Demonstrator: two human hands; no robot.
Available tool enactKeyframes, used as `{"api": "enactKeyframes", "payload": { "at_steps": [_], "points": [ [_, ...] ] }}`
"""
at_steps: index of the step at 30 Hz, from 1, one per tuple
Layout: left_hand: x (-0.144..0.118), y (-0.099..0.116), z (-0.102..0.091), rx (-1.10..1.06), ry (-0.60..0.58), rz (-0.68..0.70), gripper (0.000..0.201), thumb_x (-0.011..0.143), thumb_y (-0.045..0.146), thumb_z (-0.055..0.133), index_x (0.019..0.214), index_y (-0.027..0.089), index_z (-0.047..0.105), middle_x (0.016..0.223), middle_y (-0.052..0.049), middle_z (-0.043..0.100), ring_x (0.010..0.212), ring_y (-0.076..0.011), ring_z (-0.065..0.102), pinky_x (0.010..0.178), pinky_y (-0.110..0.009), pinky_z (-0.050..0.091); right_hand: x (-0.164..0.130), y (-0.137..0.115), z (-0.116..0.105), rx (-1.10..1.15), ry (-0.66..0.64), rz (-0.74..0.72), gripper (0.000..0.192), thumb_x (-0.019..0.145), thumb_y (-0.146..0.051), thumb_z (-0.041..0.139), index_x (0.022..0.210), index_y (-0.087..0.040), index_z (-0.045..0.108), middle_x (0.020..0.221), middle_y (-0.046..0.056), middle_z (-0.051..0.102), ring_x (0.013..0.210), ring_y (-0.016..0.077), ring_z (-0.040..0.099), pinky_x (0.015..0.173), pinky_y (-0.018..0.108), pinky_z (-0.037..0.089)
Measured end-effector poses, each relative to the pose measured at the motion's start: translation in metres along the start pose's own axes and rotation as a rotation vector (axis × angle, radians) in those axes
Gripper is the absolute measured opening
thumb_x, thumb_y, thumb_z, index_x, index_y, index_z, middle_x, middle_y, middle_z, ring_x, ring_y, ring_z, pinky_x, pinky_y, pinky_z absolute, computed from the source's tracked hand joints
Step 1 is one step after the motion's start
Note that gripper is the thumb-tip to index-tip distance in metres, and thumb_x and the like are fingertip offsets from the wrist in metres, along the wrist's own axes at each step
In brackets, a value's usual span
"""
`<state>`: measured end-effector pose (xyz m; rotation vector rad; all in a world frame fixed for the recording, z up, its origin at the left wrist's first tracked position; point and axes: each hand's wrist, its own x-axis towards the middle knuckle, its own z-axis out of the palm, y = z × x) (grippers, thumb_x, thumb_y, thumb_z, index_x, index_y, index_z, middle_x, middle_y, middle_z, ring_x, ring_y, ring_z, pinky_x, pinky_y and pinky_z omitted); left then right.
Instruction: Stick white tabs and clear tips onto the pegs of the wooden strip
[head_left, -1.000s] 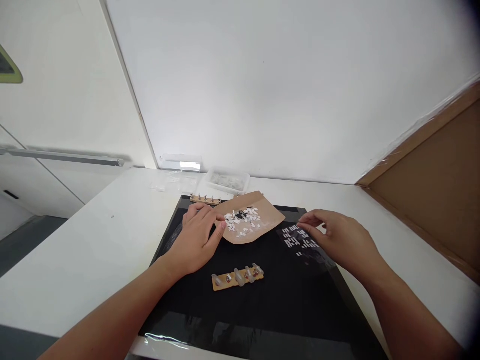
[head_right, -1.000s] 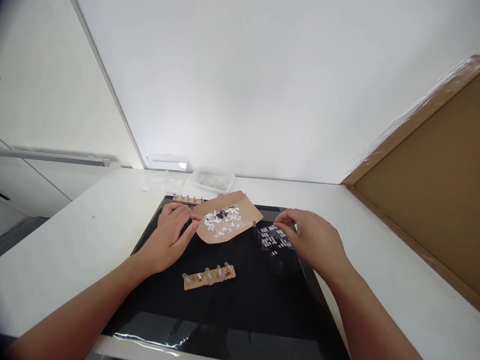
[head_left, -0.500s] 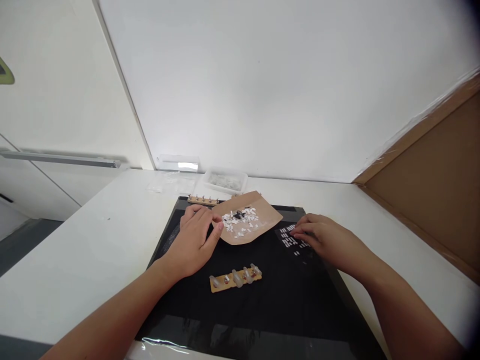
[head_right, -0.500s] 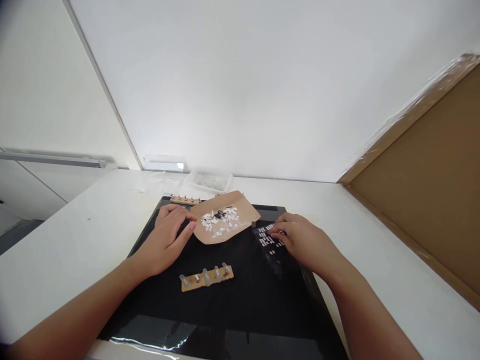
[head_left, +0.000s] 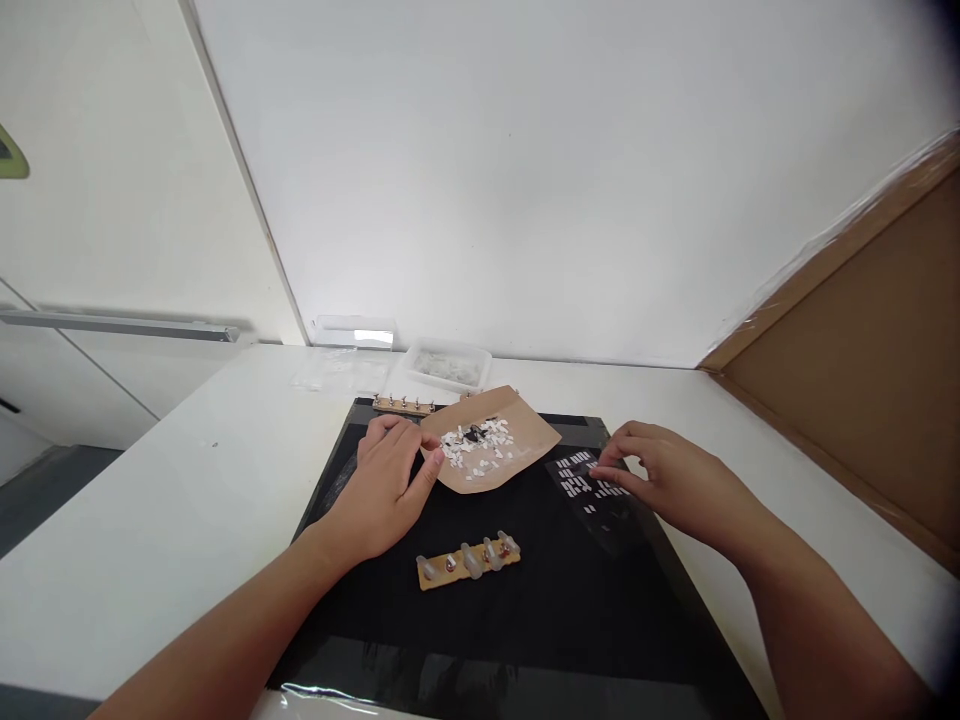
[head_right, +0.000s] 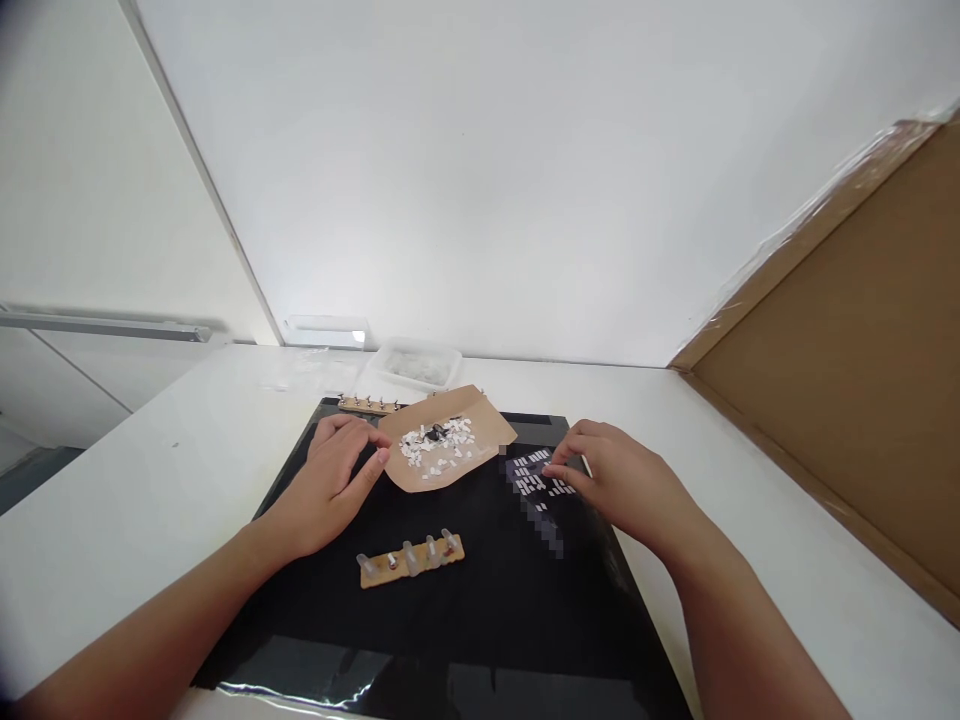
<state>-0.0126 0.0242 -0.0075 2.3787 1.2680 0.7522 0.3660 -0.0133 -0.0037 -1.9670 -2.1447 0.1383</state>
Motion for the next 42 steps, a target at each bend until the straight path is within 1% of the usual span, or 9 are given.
{"api": "enactKeyframes", "payload": {
  "at_steps": [6,8,11,15,20,27,32,36,42],
  "points": [
    [0.000,-0.001,0.001,0.001,0.006,0.010,0.031,0.112,0.045,0.041,0.111,0.024,0.063,0.118,-0.008,0.069,0.126,-0.0326,0.044,0.106,-0.053,0.043,-0.001,0.014,-0.004,0.011,-0.096,0.088,0.037,0.094,-0.061,0.062,0.084,-0.029,0.078,0.102,0.006,0.078,0.085,0.0267,0.071,0.061,0.033,0.049],
    [0.000,-0.002,0.002,0.004,0.005,0.014,0.032,0.112,0.046,0.040,0.111,0.024,0.063,0.118,-0.008,0.069,0.126,-0.0330,0.044,0.107,-0.054,0.042,0.000,0.020,-0.004,0.078,-0.130,0.079,0.034,0.092,-0.060,0.066,0.087,-0.030,0.080,0.103,0.006,0.078,0.090,0.0272,0.072,0.067,0.035,0.052],
    [0.000,-0.002,0.001,-0.001,0.006,0.014,0.033,0.112,0.046,0.039,0.112,0.024,0.063,0.119,-0.008,0.069,0.128,-0.0334,0.044,0.107,-0.054,0.041,0.000,0.029,-0.001,0.225,-0.172,0.048,0.030,0.088,-0.059,0.073,0.093,-0.031,0.083,0.105,0.006,0.079,0.097,0.0281,0.073,0.081,0.038,0.056],
    [0.000,-0.004,0.001,-0.010,0.019,0.024,0.033,0.112,0.046,0.039,0.111,0.024,0.064,0.117,-0.008,0.069,0.128,-0.0333,0.045,0.107,-0.054,0.042,-0.001,0.034,0.002,0.298,-0.175,0.067,0.032,0.083,-0.060,0.078,0.096,-0.032,0.084,0.105,0.006,0.078,0.098,0.0286,0.072,0.085,0.040,0.056],
    [0.001,-0.005,0.001,-0.011,0.014,0.025,0.032,0.112,0.046,0.040,0.111,0.024,0.064,0.118,-0.008,0.069,0.127,-0.0333,0.045,0.107,-0.053,0.042,-0.001,0.031,0.002,0.308,-0.164,0.043,0.033,0.081,-0.061,0.078,0.098,-0.033,0.085,0.103,0.005,0.077,0.098,0.0270,0.071,0.087,0.038,0.057],
    [0.000,-0.003,0.001,-0.016,-0.007,0.006,0.034,0.112,0.046,0.039,0.111,0.024,0.064,0.118,-0.008,0.069,0.129,-0.0332,0.044,0.108,-0.054,0.041,-0.001,0.022,-0.001,0.281,-0.167,0.034,0.026,0.084,-0.055,0.075,0.088,-0.031,0.083,0.096,0.005,0.074,0.089,0.0253,0.070,0.078,0.035,0.056],
    [0.000,-0.001,0.000,-0.019,-0.022,-0.005,0.034,0.112,0.047,0.038,0.111,0.024,0.063,0.119,-0.007,0.068,0.130,-0.0325,0.043,0.108,-0.054,0.040,-0.001,0.017,0.000,0.257,-0.163,0.039,0.023,0.087,-0.049,0.070,0.083,-0.029,0.081,0.095,0.005,0.075,0.088,0.0254,0.070,0.077,0.035,0.056],
    [0.000,-0.001,0.000,-0.018,-0.027,-0.003,0.034,0.112,0.046,0.038,0.111,0.025,0.064,0.118,-0.007,0.069,0.129,-0.0325,0.043,0.108,-0.054,0.040,-0.001,0.016,0.000,0.236,-0.161,0.052,0.020,0.087,-0.045,0.069,0.083,-0.028,0.080,0.097,0.005,0.077,0.088,0.0255,0.072,0.075,0.035,0.057],
    [-0.001,-0.001,0.000,-0.023,-0.019,0.000,0.031,0.112,0.045,0.039,0.110,0.025,0.063,0.120,-0.007,0.069,0.130,-0.0321,0.043,0.109,-0.053,0.041,-0.002,0.016,-0.001,0.197,-0.151,0.024,0.024,0.088,-0.048,0.068,0.088,-0.028,0.080,0.097,0.006,0.077,0.090,0.0263,0.072,0.077,0.037,0.058]
  ]
}}
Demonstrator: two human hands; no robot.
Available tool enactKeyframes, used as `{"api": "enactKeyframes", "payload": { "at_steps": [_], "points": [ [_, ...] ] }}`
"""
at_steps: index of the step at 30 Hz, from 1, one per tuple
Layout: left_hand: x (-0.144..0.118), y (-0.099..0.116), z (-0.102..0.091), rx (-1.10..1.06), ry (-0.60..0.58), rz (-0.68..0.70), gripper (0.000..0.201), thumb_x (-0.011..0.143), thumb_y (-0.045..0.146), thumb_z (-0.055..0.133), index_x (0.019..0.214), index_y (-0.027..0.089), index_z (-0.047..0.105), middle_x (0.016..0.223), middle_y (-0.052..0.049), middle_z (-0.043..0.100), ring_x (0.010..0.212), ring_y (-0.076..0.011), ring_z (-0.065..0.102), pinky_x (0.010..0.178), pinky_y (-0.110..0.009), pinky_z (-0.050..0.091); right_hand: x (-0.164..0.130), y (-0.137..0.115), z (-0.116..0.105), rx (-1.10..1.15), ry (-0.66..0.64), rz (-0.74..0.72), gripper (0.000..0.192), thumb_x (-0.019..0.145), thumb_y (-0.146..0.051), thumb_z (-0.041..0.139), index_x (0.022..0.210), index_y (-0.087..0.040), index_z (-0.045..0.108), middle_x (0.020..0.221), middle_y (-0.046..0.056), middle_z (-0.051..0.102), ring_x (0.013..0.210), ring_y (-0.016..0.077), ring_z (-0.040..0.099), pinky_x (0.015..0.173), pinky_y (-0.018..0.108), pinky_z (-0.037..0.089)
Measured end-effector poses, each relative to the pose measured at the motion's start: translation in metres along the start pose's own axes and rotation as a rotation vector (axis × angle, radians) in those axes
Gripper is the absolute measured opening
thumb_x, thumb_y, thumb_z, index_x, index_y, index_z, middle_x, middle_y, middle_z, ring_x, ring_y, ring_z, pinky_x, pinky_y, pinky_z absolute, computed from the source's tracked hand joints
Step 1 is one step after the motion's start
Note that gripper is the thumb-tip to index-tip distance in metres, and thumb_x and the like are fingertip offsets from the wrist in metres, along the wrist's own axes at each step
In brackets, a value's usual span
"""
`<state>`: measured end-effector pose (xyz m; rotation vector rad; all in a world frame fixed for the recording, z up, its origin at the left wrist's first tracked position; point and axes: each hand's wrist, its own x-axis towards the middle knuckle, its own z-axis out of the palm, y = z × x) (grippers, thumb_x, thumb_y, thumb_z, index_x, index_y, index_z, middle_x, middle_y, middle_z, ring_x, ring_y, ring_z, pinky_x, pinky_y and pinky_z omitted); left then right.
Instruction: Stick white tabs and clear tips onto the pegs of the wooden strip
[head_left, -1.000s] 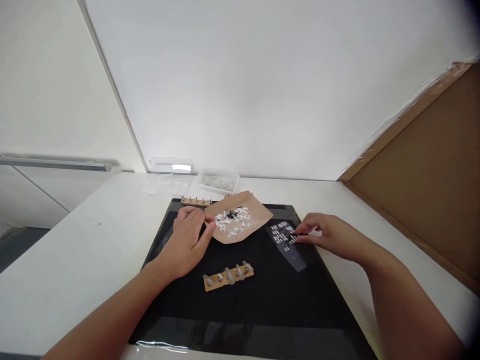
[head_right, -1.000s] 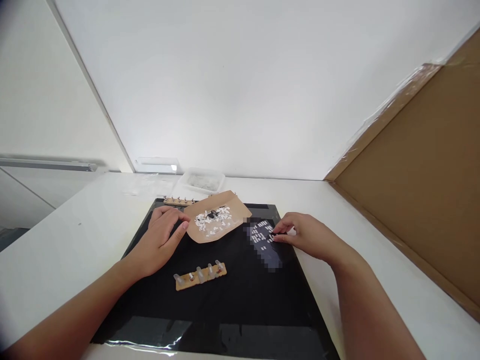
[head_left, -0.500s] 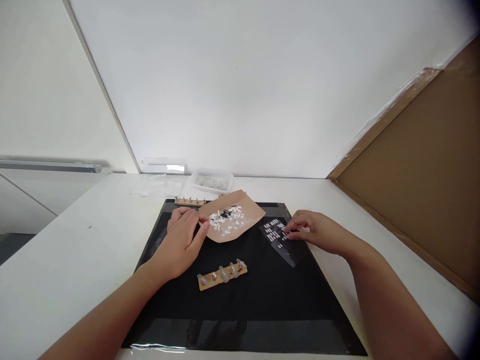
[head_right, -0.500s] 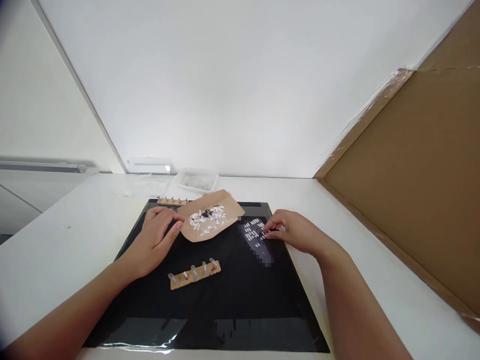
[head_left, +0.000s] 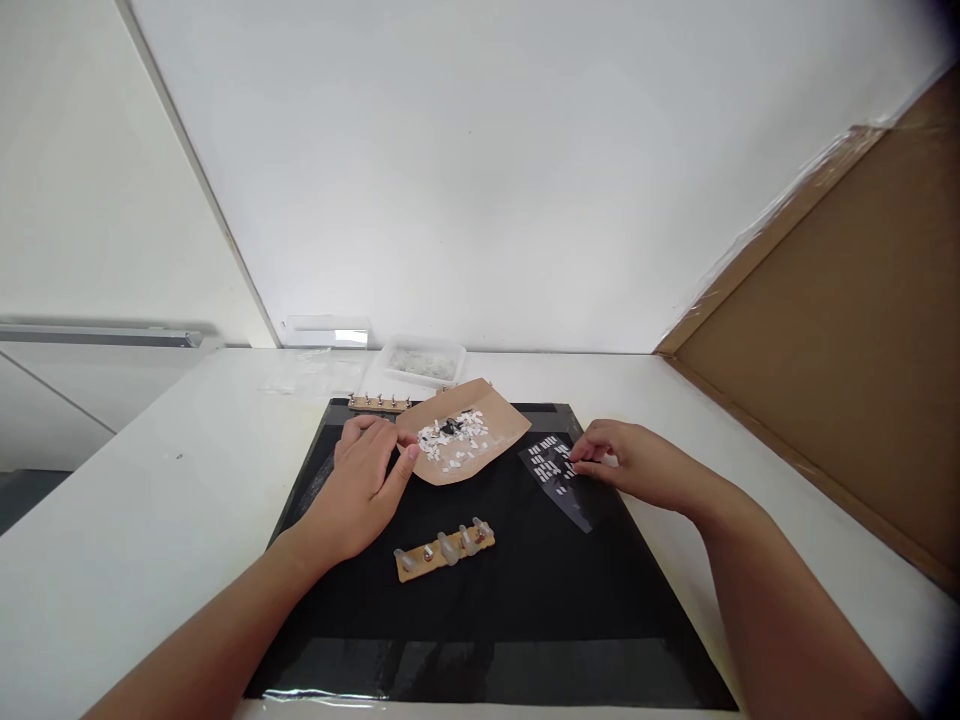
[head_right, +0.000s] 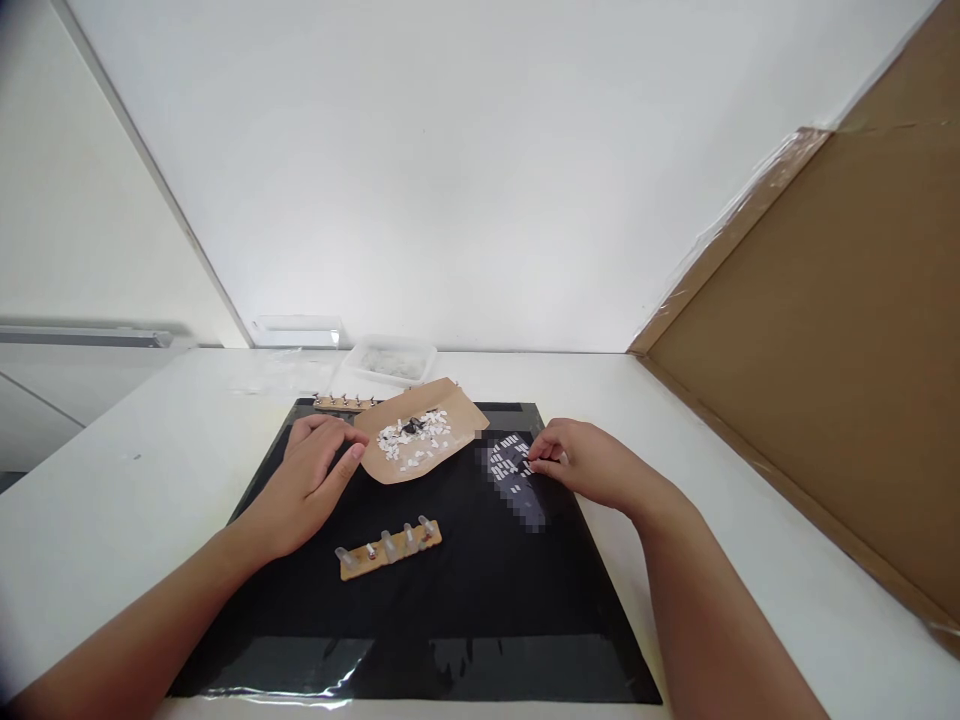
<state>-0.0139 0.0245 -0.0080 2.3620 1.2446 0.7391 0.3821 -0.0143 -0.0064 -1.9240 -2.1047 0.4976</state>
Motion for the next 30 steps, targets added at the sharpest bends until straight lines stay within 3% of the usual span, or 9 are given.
{"api": "enactKeyframes", "payload": {
  "at_steps": [8,13,22,30],
  "points": [
    [0.000,0.002,-0.001,0.004,0.001,-0.003,0.032,0.112,0.046,0.039,0.112,0.025,0.064,0.120,-0.007,0.069,0.131,-0.0323,0.043,0.111,-0.054,0.039,-0.002,-0.010,0.003,-0.070,0.001,-0.037,0.021,0.091,-0.043,0.064,0.090,-0.030,0.080,0.100,0.003,0.079,0.092,0.0242,0.073,0.078,0.036,0.058],
    [0.000,0.004,-0.002,0.014,-0.010,-0.016,0.033,0.112,0.047,0.039,0.112,0.025,0.064,0.118,-0.007,0.069,0.132,-0.0341,0.041,0.111,-0.055,0.039,-0.002,-0.015,0.005,-0.142,0.033,0.005,0.019,0.090,-0.041,0.065,0.087,-0.030,0.080,0.097,0.003,0.080,0.089,0.0254,0.073,0.068,0.035,0.053],
    [0.000,0.000,0.000,0.024,0.010,0.005,0.030,0.112,0.045,0.041,0.114,0.026,0.064,0.118,-0.006,0.068,0.131,-0.0332,0.043,0.113,-0.054,0.038,-0.002,-0.010,0.007,-0.197,0.062,0.061,0.022,0.089,-0.050,0.067,0.094,-0.034,0.081,0.108,0.003,0.078,0.091,0.0264,0.073,0.063,0.033,0.050],
    [0.000,0.003,-0.002,0.020,-0.003,-0.010,0.033,0.112,0.048,0.039,0.113,0.026,0.064,0.118,-0.006,0.069,0.131,-0.0335,0.042,0.111,-0.054,0.039,-0.003,-0.010,0.011,-0.278,0.083,0.266,0.064,0.080,-0.072,0.071,0.127,-0.029,0.076,0.120,0.011,0.073,0.085,0.0290,0.073,0.052,0.032,0.046]
  ]
}}
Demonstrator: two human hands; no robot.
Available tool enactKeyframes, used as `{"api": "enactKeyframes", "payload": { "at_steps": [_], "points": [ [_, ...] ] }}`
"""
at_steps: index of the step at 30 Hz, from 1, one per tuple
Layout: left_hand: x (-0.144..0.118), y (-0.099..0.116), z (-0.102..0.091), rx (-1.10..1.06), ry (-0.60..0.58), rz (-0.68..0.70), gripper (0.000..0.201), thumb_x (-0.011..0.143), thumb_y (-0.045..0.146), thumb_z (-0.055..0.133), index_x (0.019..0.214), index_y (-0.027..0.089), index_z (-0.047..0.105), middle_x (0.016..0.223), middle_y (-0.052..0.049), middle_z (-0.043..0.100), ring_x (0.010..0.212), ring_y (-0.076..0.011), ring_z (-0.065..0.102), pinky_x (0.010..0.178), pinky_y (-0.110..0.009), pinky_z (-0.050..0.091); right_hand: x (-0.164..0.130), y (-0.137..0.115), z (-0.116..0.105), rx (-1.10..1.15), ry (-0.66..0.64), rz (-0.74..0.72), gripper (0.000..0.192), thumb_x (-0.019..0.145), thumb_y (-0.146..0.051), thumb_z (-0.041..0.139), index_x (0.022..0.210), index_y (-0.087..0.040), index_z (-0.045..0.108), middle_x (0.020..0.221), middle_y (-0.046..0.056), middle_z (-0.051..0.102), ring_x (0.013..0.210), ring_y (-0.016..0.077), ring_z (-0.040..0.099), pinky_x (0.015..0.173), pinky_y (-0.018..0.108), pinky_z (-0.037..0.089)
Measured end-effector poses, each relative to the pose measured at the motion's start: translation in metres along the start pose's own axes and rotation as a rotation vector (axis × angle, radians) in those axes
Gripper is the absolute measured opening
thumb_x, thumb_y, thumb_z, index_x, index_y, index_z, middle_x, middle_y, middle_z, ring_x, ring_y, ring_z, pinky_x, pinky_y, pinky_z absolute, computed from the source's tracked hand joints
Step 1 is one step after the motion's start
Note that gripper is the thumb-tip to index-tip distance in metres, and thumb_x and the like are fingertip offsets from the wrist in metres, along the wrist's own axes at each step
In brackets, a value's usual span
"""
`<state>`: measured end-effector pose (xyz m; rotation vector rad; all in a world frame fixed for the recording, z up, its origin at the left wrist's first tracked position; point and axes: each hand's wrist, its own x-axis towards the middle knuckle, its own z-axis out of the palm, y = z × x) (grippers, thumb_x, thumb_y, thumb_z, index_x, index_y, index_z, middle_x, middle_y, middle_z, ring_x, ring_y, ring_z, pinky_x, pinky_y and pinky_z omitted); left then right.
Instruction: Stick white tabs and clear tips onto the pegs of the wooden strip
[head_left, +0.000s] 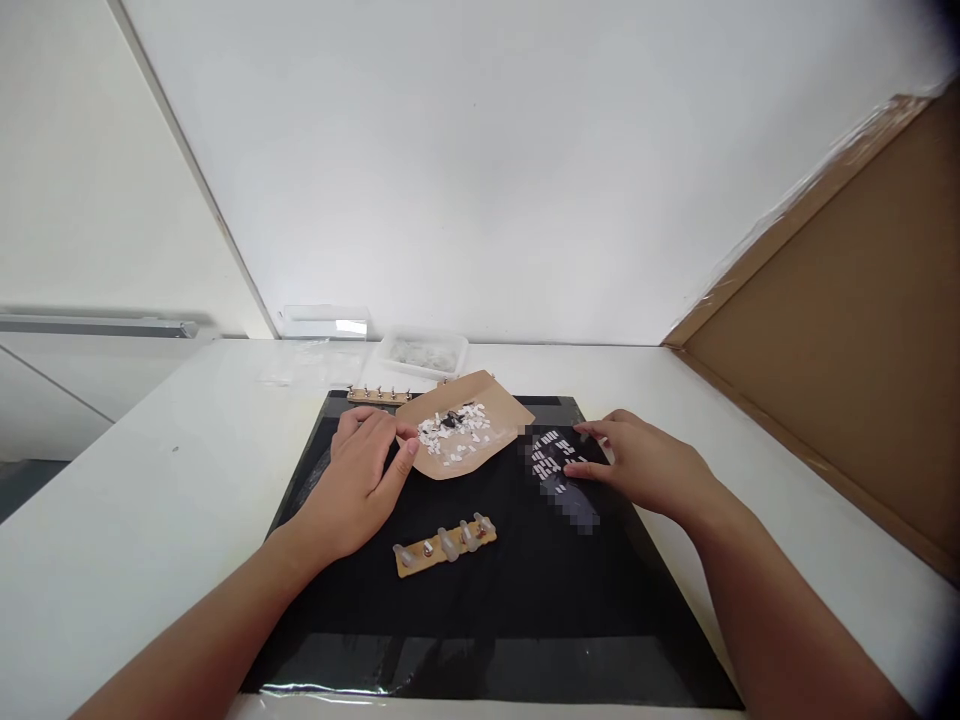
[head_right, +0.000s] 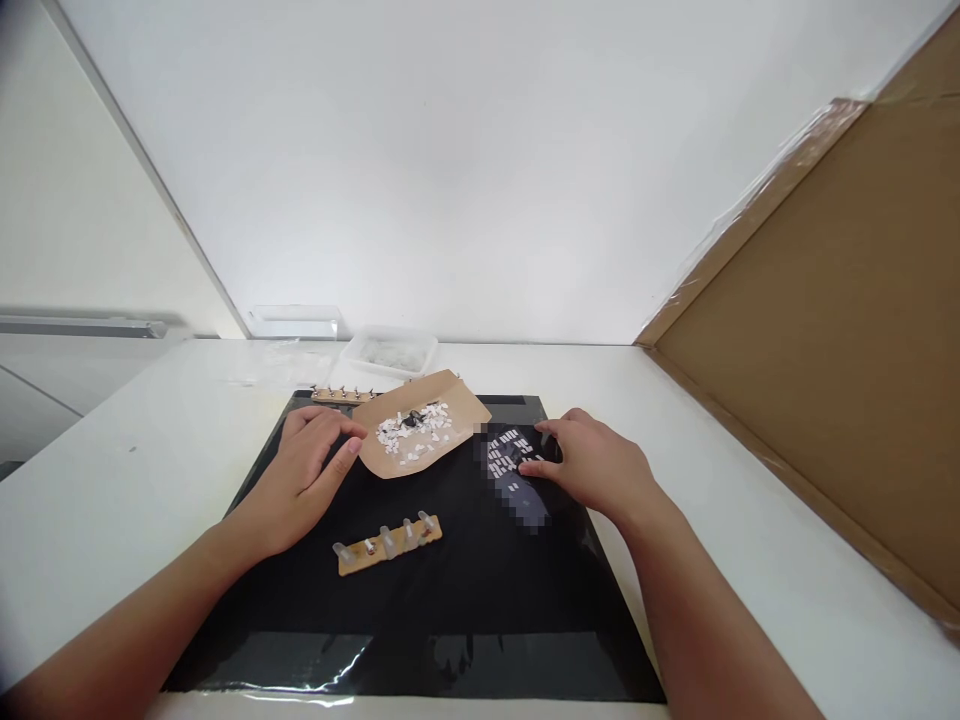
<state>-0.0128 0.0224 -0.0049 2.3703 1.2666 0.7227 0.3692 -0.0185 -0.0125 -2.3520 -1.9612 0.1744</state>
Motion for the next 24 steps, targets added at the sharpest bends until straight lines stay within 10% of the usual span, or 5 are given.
{"api": "enactKeyframes", "payload": {
  "at_steps": [13,24],
  "points": [
    [0.001,-0.002,0.001,-0.025,0.011,0.017,0.035,0.113,0.046,0.037,0.111,0.024,0.064,0.117,-0.008,0.068,0.129,-0.0320,0.043,0.110,-0.053,0.039,-0.002,-0.019,0.004,0.038,-0.009,0.002,0.045,0.084,-0.054,0.076,0.118,-0.025,0.081,0.122,0.011,0.073,0.102,0.0320,0.073,0.072,0.036,0.055],
    [-0.004,-0.004,0.001,-0.170,0.049,0.032,0.047,0.116,0.047,0.022,0.118,0.027,0.064,0.120,-0.005,0.066,0.131,-0.0290,0.039,0.116,-0.052,0.033,-0.005,-0.037,0.009,0.141,0.026,0.030,0.070,0.065,-0.061,0.092,0.123,-0.024,0.078,0.130,0.013,0.070,0.117,0.0393,0.068,0.093,0.044,0.053]
  ]
}}
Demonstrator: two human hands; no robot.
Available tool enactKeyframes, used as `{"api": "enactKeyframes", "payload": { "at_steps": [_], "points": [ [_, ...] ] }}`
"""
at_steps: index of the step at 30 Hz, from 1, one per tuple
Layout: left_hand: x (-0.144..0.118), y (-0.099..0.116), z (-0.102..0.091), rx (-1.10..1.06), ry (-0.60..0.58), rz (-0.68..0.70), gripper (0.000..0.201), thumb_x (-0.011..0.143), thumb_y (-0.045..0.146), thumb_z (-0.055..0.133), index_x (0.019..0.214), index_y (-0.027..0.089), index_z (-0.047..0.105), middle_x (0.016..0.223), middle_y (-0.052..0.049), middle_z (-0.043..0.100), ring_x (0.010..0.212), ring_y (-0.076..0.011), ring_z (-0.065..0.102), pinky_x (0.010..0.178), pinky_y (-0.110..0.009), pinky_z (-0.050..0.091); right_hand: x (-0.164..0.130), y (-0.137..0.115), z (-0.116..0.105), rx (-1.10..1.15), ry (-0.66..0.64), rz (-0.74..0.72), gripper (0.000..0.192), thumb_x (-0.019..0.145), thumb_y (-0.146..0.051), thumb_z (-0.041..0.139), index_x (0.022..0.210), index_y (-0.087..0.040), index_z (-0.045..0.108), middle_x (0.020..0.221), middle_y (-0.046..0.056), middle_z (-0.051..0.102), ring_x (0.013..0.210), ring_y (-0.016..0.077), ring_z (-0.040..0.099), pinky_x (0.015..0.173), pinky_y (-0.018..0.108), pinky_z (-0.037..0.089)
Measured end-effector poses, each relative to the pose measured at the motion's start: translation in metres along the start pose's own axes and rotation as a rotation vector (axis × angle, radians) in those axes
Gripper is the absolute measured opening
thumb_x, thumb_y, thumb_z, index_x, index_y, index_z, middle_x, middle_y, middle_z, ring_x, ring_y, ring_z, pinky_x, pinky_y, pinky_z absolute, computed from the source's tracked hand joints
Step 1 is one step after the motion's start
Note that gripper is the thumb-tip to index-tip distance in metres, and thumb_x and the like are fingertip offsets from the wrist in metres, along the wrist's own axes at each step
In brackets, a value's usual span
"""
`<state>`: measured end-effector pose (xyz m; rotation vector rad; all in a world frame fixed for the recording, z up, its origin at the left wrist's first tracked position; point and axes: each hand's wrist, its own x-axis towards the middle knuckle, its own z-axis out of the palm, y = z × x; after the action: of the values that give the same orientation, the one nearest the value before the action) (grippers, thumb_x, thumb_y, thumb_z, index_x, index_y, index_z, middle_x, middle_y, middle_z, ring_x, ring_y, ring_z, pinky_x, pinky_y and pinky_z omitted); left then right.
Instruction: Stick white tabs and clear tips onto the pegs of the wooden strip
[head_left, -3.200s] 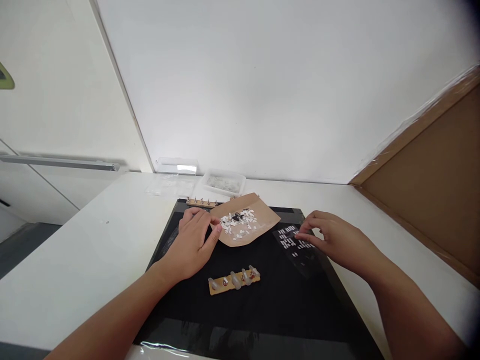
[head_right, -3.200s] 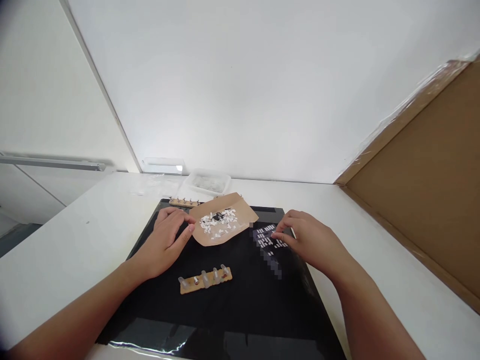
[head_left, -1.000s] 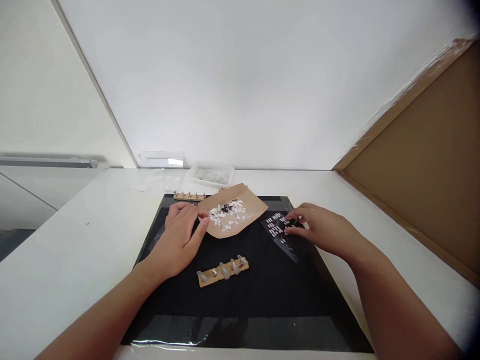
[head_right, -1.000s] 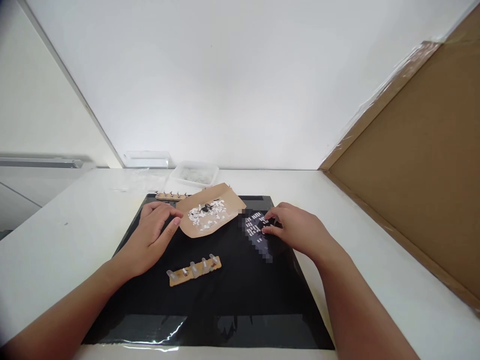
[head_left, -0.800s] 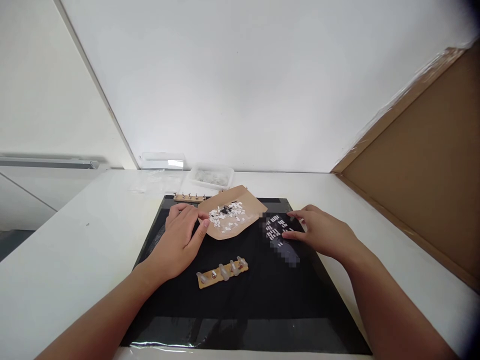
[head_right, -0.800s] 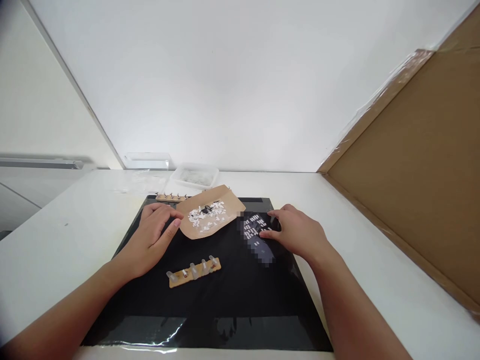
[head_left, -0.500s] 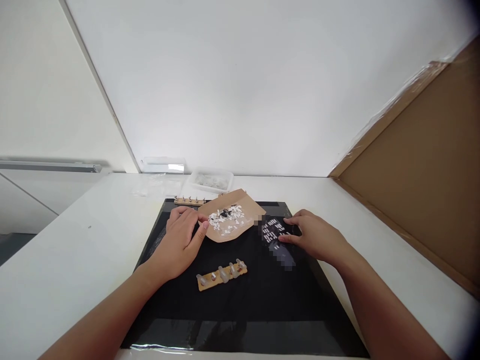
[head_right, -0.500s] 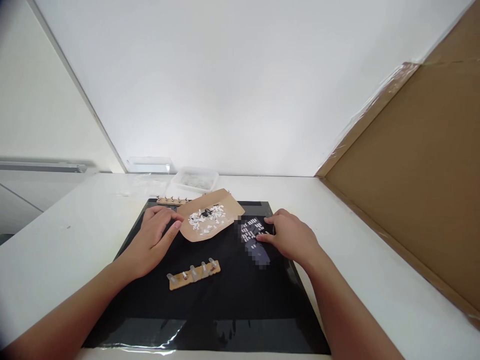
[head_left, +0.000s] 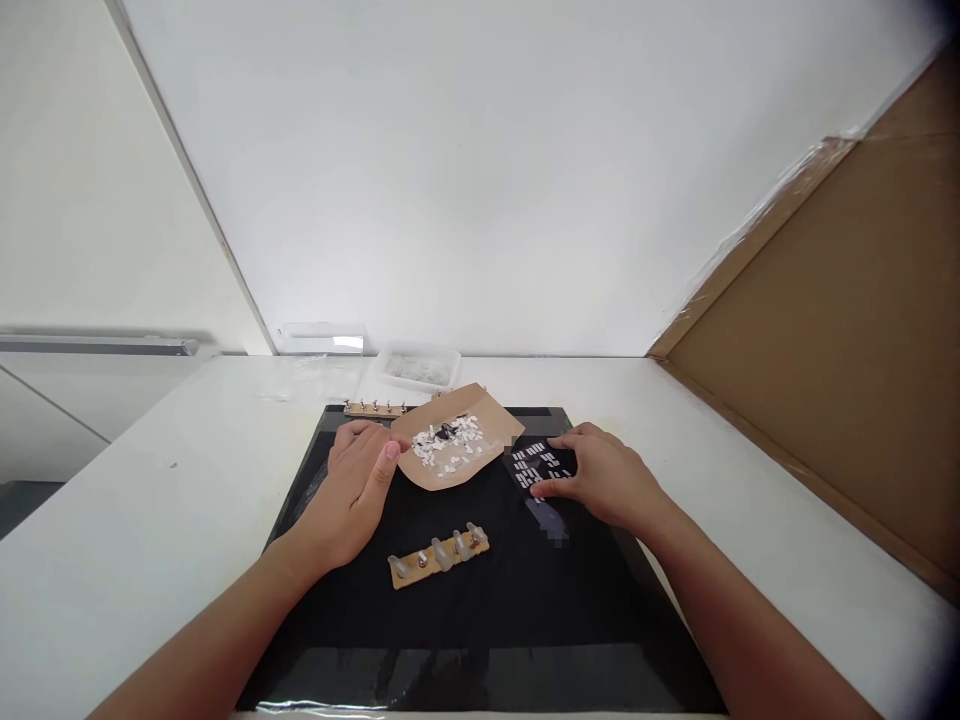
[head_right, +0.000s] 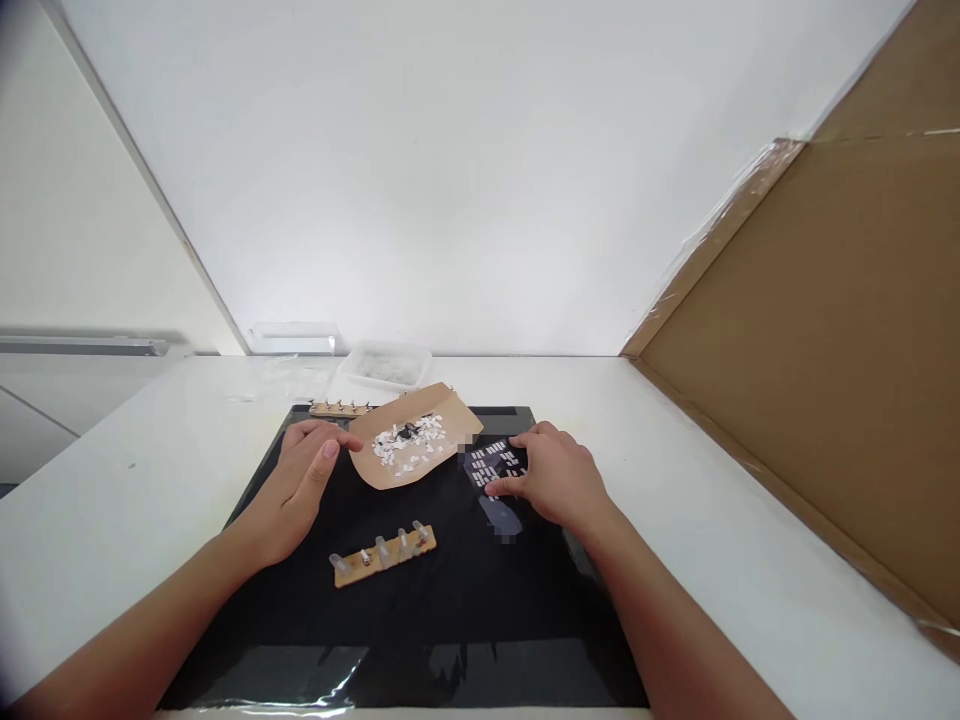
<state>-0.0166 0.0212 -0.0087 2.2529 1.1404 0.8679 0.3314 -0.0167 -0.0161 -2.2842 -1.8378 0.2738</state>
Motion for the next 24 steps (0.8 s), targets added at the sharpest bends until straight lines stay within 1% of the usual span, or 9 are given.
{"api": "enactKeyframes", "payload": {
  "at_steps": [2,5,7,9,13,15,19,21,24],
  "points": [
    [0.000,-0.001,0.000,-0.015,0.001,-0.005,0.048,0.115,0.048,0.022,0.119,0.027,0.064,0.122,-0.006,0.066,0.132,-0.0292,0.038,0.116,-0.052,0.033,0.000,0.000,0.001,0.034,-0.001,0.000,0.066,0.065,-0.057,0.092,0.120,-0.024,0.078,0.129,0.012,0.070,0.118,0.0382,0.067,0.093,0.043,0.053],
    [-0.001,-0.003,0.001,-0.027,-0.001,-0.002,0.049,0.115,0.049,0.021,0.120,0.026,0.064,0.123,-0.007,0.066,0.132,-0.0292,0.038,0.116,-0.053,0.033,0.001,0.001,0.003,0.083,-0.007,0.004,0.053,0.067,-0.053,0.092,0.109,-0.025,0.078,0.125,0.011,0.071,0.117,0.0369,0.067,0.093,0.043,0.052],
    [0.000,-0.004,0.002,-0.028,-0.006,-0.006,0.049,0.115,0.050,0.021,0.120,0.026,0.064,0.123,-0.007,0.066,0.132,-0.0294,0.038,0.116,-0.054,0.033,0.002,0.002,0.005,0.118,-0.008,0.008,0.050,0.067,-0.049,0.092,0.107,-0.025,0.076,0.123,0.011,0.071,0.118,0.0366,0.066,0.094,0.043,0.052],
    [0.000,-0.004,0.002,-0.025,-0.009,-0.012,0.050,0.115,0.050,0.021,0.120,0.026,0.064,0.123,-0.007,0.066,0.132,-0.0297,0.039,0.116,-0.054,0.033,0.004,0.003,0.007,0.156,-0.007,0.014,0.059,0.065,-0.046,0.093,0.115,-0.024,0.072,0.126,0.011,0.071,0.120,0.0364,0.065,0.095,0.042,0.052],
    [0.001,-0.004,0.002,-0.022,-0.012,-0.032,0.051,0.115,0.051,0.021,0.120,0.026,0.065,0.123,-0.007,0.067,0.132,-0.0303,0.039,0.116,-0.054,0.033,0.006,0.006,0.012,0.233,-0.030,0.019,0.086,0.065,-0.045,0.094,0.139,-0.024,0.057,0.125,0.010,0.071,0.120,0.0341,0.066,0.093,0.040,0.053],
    [0.001,-0.003,0.002,-0.019,-0.010,-0.029,0.051,0.115,0.051,0.021,0.120,0.026,0.065,0.123,-0.007,0.067,0.132,-0.0302,0.039,0.116,-0.054,0.034,0.005,0.007,0.012,0.265,-0.055,0.017,0.092,0.065,-0.046,0.093,0.144,-0.024,0.052,0.119,0.008,0.073,0.113,0.0319,0.068,0.088,0.038,0.054],
    [0.000,-0.003,0.001,-0.009,-0.005,-0.017,0.049,0.115,0.049,0.022,0.120,0.026,0.065,0.123,-0.007,0.066,0.132,-0.0297,0.040,0.117,-0.053,0.034,0.003,0.008,0.011,0.308,-0.082,0.029,0.096,0.065,-0.047,0.092,0.147,-0.023,0.049,0.105,0.005,0.072,0.096,0.0281,0.071,0.073,0.034,0.053],
    [0.000,-0.002,0.001,-0.002,-0.004,-0.011,0.049,0.115,0.048,0.022,0.120,0.026,0.065,0.122,-0.007,0.067,0.131,-0.0298,0.040,0.117,-0.053,0.035,0.003,0.008,0.010,0.325,-0.082,0.034,0.092,0.066,-0.046,0.091,0.145,-0.022,0.051,0.100,0.005,0.072,0.088,0.0262,0.070,0.068,0.033,0.051],
    [0.000,-0.002,0.002,0.007,0.001,0.004,0.048,0.115,0.047,0.023,0.120,0.026,0.065,0.122,-0.007,0.067,0.130,-0.0296,0.041,0.117,-0.053,0.036,0.003,0.009,0.008,0.367,-0.078,0.026,0.070,0.070,-0.039,0.088,0.133,-0.023,0.059,0.092,0.003,0.071,0.079,0.0227,0.068,0.063,0.031,0.049]
  ]
}}
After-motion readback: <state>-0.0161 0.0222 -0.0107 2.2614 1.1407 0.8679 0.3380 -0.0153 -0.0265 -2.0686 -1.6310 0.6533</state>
